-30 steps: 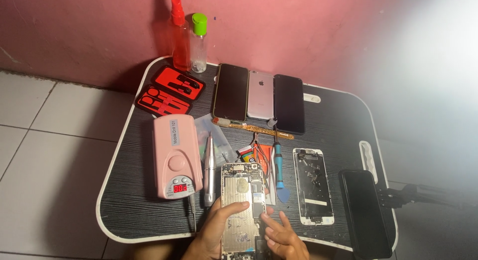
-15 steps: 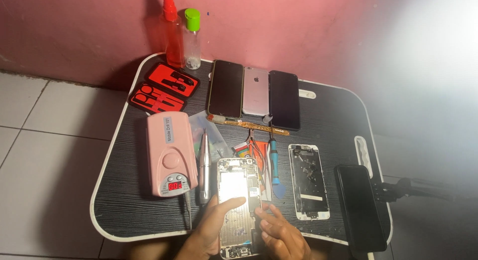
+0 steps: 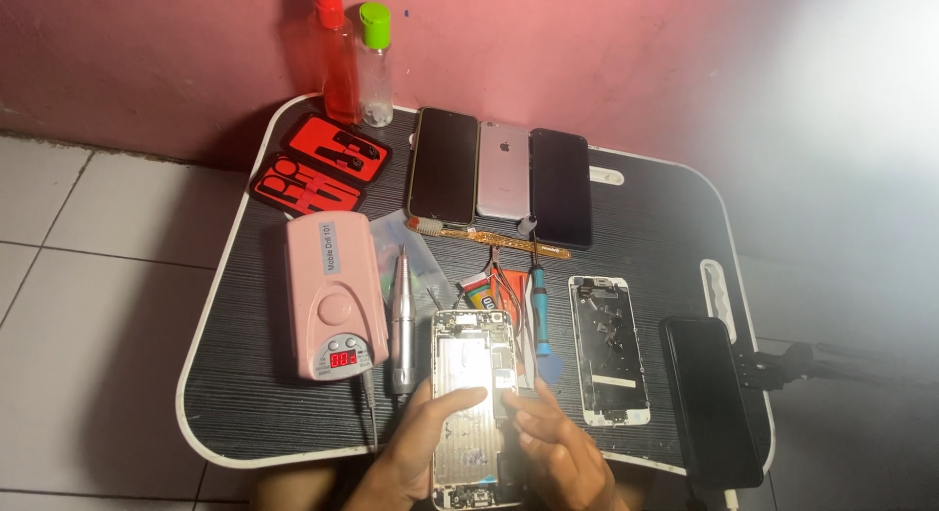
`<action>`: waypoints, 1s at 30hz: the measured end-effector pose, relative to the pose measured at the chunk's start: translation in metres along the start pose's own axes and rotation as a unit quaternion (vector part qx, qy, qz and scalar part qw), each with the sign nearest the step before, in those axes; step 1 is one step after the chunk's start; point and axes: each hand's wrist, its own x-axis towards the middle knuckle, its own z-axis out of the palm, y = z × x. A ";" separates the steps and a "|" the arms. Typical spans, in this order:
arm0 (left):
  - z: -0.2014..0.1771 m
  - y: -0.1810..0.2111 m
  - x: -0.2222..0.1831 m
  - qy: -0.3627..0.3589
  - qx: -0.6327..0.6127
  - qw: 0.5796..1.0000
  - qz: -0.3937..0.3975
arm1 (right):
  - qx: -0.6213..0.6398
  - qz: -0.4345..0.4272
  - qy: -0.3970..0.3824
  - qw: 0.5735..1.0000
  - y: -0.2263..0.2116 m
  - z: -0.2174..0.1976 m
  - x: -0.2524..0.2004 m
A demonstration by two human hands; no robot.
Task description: Grinding the surface of a smartphone motherboard using a rotary tool and then inspecting it with a screwdriver.
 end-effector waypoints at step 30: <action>-0.015 -0.046 0.050 -0.034 0.026 0.990 0.137 | -0.256 0.198 0.119 0.939 -0.031 0.007 0.000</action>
